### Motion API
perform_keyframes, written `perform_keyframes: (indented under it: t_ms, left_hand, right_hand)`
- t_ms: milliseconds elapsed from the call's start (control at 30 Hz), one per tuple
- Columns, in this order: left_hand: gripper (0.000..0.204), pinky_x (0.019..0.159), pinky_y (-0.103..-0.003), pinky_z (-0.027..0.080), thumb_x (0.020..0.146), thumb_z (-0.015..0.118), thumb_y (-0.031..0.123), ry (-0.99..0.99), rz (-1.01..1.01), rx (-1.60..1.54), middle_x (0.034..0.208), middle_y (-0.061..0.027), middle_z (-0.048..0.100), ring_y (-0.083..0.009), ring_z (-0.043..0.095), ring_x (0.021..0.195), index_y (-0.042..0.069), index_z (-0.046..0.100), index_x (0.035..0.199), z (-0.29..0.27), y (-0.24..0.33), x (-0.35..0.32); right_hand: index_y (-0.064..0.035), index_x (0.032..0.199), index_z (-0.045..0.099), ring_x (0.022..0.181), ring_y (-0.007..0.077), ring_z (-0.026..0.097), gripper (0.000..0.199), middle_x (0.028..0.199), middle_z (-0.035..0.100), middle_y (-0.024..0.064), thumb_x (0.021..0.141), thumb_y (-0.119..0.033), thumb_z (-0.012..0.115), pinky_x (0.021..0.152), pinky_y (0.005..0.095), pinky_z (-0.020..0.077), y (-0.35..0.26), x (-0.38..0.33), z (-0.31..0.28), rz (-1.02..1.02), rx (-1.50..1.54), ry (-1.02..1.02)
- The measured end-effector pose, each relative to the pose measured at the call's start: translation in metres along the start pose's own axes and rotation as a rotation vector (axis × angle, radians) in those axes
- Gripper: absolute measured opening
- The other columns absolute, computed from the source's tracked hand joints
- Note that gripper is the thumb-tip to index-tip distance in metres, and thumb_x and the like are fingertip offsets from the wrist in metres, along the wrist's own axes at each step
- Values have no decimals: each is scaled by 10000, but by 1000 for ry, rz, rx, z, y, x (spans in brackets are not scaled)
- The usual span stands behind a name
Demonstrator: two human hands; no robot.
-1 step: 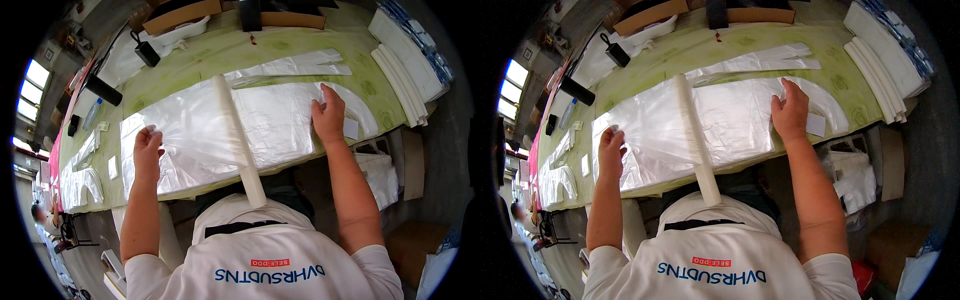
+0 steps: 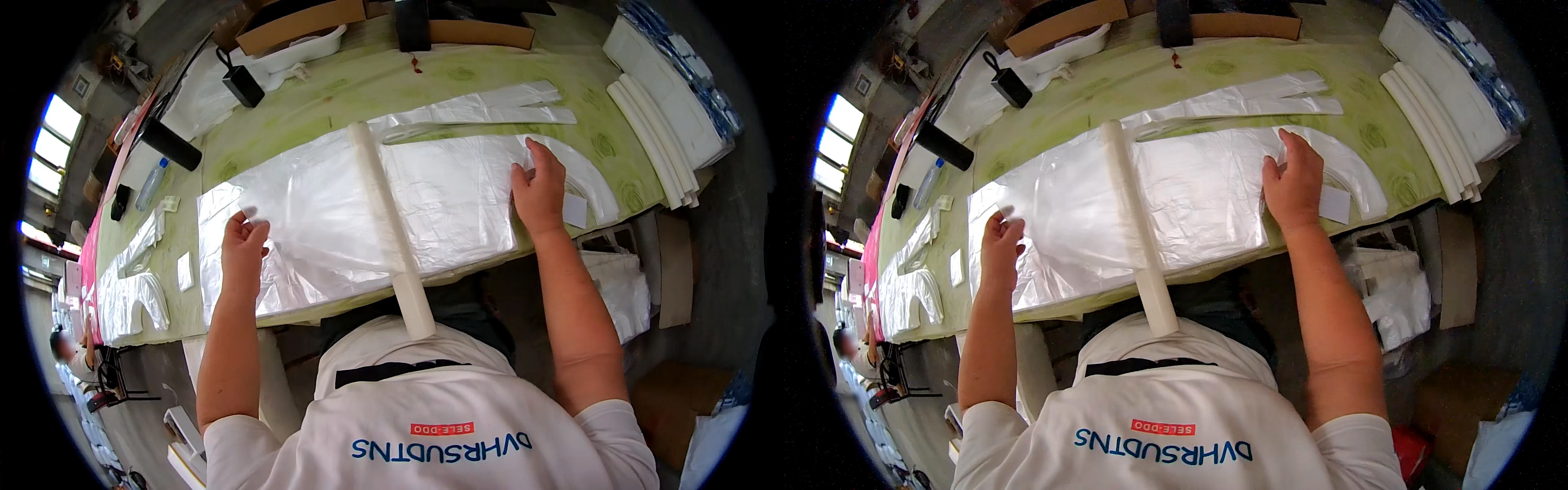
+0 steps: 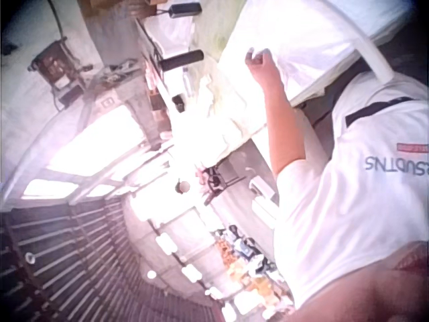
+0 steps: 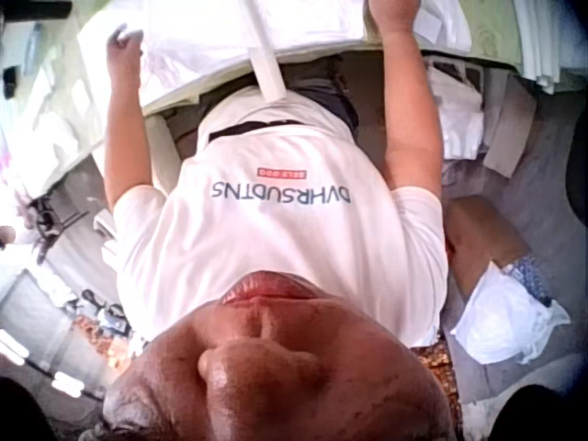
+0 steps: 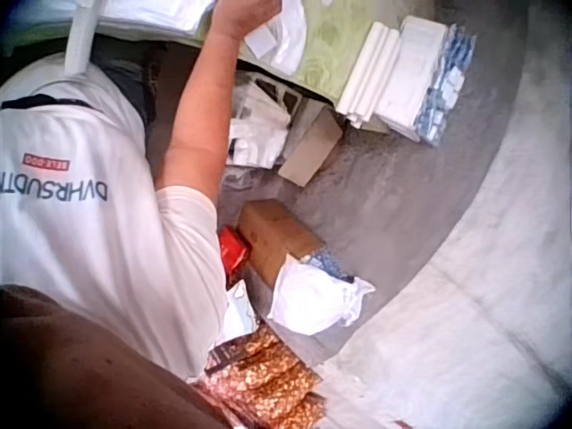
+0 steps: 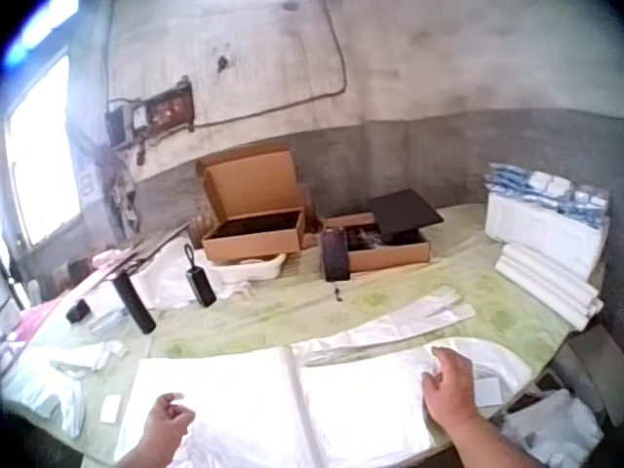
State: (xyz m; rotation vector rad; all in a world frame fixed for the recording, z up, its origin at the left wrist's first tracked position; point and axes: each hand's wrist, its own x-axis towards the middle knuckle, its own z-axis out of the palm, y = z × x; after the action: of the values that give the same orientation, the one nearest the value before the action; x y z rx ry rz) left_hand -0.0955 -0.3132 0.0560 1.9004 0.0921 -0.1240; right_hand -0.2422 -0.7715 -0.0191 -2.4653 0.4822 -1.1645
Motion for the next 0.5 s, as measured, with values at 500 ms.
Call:
perform_keyframes:
  t_ms: [500]
  left_hand:
    - [412,1112,-474,382,867,638,91,-267,761,524,1267,-173,618,-375,521,1262,37,577,1271,112,-8,-25]
  right_hand:
    - [-104,1172,664,1275,408,506,403,1349,578,156,778,-78,746,1095,498,410,-159,-82,-46,-352,522,-427]
